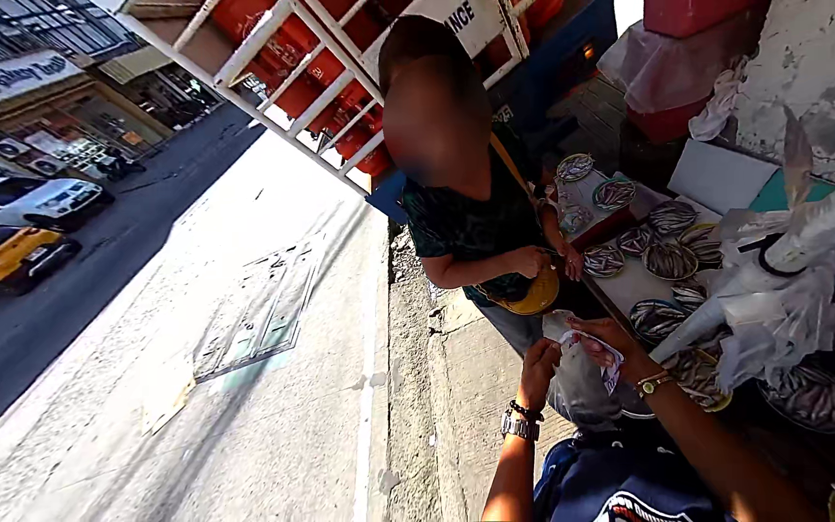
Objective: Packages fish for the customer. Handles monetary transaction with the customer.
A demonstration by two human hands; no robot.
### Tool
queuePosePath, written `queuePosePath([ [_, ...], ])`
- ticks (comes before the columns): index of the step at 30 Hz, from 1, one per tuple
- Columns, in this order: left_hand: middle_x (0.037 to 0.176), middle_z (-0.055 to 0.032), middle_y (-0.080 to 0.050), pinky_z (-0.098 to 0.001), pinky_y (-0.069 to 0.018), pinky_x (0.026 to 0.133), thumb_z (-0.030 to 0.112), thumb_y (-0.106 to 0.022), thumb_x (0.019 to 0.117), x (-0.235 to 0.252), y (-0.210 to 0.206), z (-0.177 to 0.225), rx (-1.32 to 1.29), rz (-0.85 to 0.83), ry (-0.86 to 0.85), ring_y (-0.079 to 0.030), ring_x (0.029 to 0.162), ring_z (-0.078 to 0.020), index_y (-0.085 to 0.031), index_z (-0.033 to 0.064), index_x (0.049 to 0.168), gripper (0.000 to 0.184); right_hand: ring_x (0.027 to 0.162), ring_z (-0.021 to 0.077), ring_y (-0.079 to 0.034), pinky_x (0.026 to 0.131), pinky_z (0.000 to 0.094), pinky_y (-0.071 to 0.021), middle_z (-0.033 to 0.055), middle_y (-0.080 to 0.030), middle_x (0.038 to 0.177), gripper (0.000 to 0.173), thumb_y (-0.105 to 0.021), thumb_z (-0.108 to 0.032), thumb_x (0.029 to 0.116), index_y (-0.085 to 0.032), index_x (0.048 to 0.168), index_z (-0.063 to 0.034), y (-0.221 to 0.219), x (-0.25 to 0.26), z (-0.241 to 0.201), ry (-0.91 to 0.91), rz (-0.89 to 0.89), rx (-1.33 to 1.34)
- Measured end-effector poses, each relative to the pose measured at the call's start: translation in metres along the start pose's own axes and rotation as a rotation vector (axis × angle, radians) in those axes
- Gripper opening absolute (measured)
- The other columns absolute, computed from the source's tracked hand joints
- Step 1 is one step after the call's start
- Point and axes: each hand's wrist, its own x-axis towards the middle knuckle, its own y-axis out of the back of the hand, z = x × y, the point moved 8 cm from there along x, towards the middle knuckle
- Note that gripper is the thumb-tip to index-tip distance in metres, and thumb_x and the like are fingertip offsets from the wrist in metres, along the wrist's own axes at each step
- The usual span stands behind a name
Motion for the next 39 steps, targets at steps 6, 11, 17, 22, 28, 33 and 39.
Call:
queuePosePath([
  [6, 0.066, 0.0077, -0.053, -0.016, -0.0351, 0.049, 0.013, -0.044, 0.1031, -0.006, 0.002, 0.001, 0.02, 0.014, -0.006, -0.044, 0.053, 0.0007, -0.06, 0.0093, 0.086, 0.024, 0.032, -0.0023, -0.036, 0.031, 0.015, -0.0314, -0.009, -0.042, 0.045, 0.034, -0.044, -0.017, 0.1099, -0.069, 0.094, 0.0001, -0.001, -0.001, 0.005, -0.008, -0.025, 0.003],
  [11, 0.066, 0.008, -0.053, -0.0154, -0.0352, 0.049, 0.012, -0.045, 0.103, -0.008, 0.001, -0.001, 0.013, 0.026, -0.023, -0.044, 0.053, 0.0012, -0.06, 0.0093, 0.086, 0.023, 0.032, -0.0031, -0.036, 0.031, 0.014, -0.0313, -0.0094, -0.043, 0.047, 0.034, -0.045, -0.019, 0.1099, -0.067, 0.091, -0.0018, -0.002, -0.001, 0.006, -0.017, -0.038, 0.008],
  [17, 0.066, 0.0084, -0.052, -0.0153, -0.0356, 0.049, 0.011, -0.045, 0.1032, -0.007, -0.003, 0.002, -0.008, 0.035, -0.018, -0.044, 0.053, 0.0012, -0.059, 0.0097, 0.086, 0.023, 0.033, -0.0032, -0.036, 0.032, 0.0134, -0.031, -0.0093, -0.043, 0.047, 0.036, -0.041, -0.017, 0.1105, -0.067, 0.091, -0.0009, 0.002, -0.002, 0.008, -0.036, -0.04, 0.04],
  [22, 0.066, 0.0086, -0.052, -0.0157, -0.0357, 0.051, 0.01, -0.045, 0.1029, -0.002, -0.005, 0.003, -0.007, 0.033, -0.003, -0.044, 0.055, 0.0012, -0.059, 0.0091, 0.085, 0.022, 0.033, -0.0032, -0.037, 0.032, 0.0127, -0.0318, -0.0089, -0.043, 0.046, 0.039, -0.039, -0.02, 0.1112, -0.067, 0.092, -0.0001, 0.007, -0.002, 0.009, -0.044, -0.05, 0.09],
  [28, 0.066, 0.0082, -0.05, -0.0162, -0.0361, 0.052, 0.01, -0.046, 0.1033, -0.001, -0.006, 0.002, -0.008, 0.029, 0.0, -0.043, 0.055, 0.0005, -0.06, 0.0087, 0.085, 0.023, 0.033, -0.0031, -0.038, 0.032, 0.0121, -0.0334, -0.0081, -0.044, 0.048, 0.041, -0.033, -0.022, 0.1122, -0.065, 0.099, 0.0004, 0.011, -0.002, 0.013, -0.062, -0.061, 0.16],
  [33, 0.066, 0.0078, -0.051, -0.0155, -0.0351, 0.05, 0.01, -0.046, 0.1028, 0.002, -0.004, -0.004, -0.013, 0.014, 0.001, -0.044, 0.055, 0.0008, -0.06, 0.0092, 0.085, 0.023, 0.033, -0.0033, -0.038, 0.032, 0.0122, -0.0328, -0.0081, -0.044, 0.049, 0.036, -0.037, -0.02, 0.1115, -0.064, 0.1, 0.0003, 0.012, -0.002, 0.013, -0.062, -0.031, 0.149],
  [39, 0.066, 0.0086, -0.052, -0.0155, -0.0358, 0.05, 0.009, -0.045, 0.1025, 0.004, -0.007, -0.005, -0.017, 0.004, 0.014, -0.044, 0.054, 0.001, -0.06, 0.0086, 0.086, 0.023, 0.034, -0.0038, -0.038, 0.033, 0.0123, -0.0326, -0.0092, -0.046, 0.049, 0.032, -0.044, -0.021, 0.1105, -0.066, 0.102, -0.0004, 0.016, -0.002, 0.012, -0.053, -0.009, 0.09],
])
